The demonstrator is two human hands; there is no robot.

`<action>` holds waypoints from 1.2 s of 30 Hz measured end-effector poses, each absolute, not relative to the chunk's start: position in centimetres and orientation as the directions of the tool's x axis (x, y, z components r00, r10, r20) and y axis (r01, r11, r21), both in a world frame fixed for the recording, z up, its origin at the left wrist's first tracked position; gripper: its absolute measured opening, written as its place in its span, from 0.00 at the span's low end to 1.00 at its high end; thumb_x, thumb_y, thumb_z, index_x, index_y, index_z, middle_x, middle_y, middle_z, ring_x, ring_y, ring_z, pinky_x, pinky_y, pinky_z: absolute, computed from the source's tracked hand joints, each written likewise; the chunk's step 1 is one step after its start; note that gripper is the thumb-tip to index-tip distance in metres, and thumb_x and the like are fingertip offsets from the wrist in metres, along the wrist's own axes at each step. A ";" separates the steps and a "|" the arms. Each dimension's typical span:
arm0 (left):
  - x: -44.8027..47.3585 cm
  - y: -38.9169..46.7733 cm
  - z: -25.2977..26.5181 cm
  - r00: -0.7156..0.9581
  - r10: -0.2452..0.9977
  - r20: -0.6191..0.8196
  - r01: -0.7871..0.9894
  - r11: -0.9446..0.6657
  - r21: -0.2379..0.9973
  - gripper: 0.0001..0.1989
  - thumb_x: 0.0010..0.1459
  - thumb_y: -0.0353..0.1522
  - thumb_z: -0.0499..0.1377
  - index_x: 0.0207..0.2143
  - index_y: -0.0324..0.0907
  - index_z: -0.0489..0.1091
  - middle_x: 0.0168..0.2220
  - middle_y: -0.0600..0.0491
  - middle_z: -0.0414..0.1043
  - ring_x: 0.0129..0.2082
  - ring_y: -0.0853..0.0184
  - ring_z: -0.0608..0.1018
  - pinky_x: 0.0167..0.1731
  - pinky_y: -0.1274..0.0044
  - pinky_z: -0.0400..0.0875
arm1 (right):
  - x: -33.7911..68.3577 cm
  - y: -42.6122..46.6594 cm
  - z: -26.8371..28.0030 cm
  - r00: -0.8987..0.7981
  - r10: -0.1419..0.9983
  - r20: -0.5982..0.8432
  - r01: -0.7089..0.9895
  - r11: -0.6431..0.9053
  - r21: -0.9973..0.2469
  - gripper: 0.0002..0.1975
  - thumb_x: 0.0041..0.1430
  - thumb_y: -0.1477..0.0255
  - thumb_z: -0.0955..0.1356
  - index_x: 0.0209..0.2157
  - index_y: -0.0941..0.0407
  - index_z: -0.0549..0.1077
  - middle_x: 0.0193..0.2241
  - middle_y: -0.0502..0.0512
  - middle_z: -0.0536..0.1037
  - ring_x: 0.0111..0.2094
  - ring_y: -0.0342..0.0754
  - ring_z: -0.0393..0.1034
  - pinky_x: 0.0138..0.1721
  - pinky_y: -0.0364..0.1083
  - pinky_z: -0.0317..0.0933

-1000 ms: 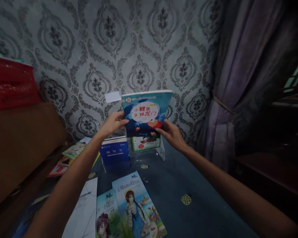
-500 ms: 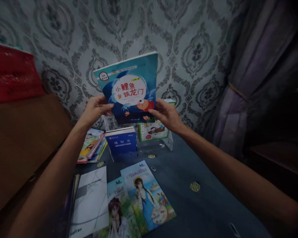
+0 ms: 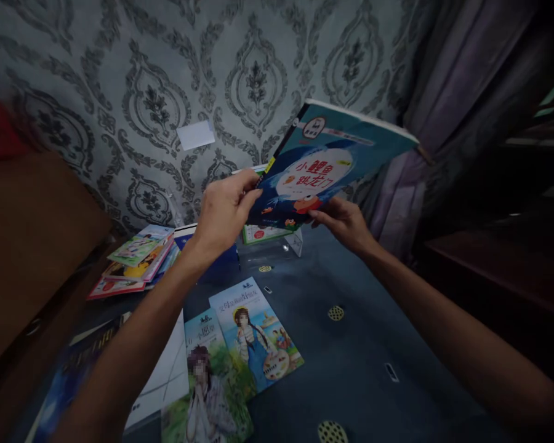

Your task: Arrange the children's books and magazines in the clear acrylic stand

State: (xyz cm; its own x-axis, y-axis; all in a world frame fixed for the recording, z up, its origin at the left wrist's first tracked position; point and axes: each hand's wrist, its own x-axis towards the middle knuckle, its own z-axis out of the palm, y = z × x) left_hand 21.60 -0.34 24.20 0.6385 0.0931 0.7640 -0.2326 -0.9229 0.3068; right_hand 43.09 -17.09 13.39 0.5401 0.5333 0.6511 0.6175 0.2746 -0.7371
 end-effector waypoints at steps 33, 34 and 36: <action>25.2 0.0 11.7 0.754 0.573 0.320 0.493 -0.817 0.301 0.11 0.68 0.30 0.50 0.43 0.39 0.71 0.33 0.41 0.80 0.33 0.59 0.82 0.32 0.76 0.67 | 46.2 -15.3 4.9 0.601 0.526 0.602 0.706 0.004 -0.709 0.13 0.56 0.57 0.69 0.32 0.53 0.70 0.28 0.53 0.75 0.31 0.51 0.69 0.32 0.48 0.63; 25.3 0.0 11.5 0.764 0.577 0.288 0.508 -0.814 0.282 0.11 0.68 0.30 0.50 0.42 0.38 0.72 0.34 0.38 0.80 0.35 0.57 0.82 0.32 0.75 0.68 | 46.1 -15.5 5.0 0.608 0.507 0.611 0.707 0.005 -0.707 0.13 0.55 0.59 0.70 0.34 0.53 0.70 0.30 0.53 0.76 0.33 0.51 0.70 0.33 0.48 0.63; 25.4 -0.1 11.2 0.777 0.582 0.241 0.520 -0.808 0.277 0.13 0.68 0.30 0.50 0.39 0.37 0.74 0.36 0.35 0.80 0.37 0.55 0.83 0.33 0.73 0.68 | 45.7 -15.6 5.1 0.619 0.490 0.615 0.701 0.009 -0.713 0.13 0.54 0.60 0.70 0.37 0.53 0.71 0.32 0.54 0.76 0.34 0.52 0.71 0.33 0.49 0.65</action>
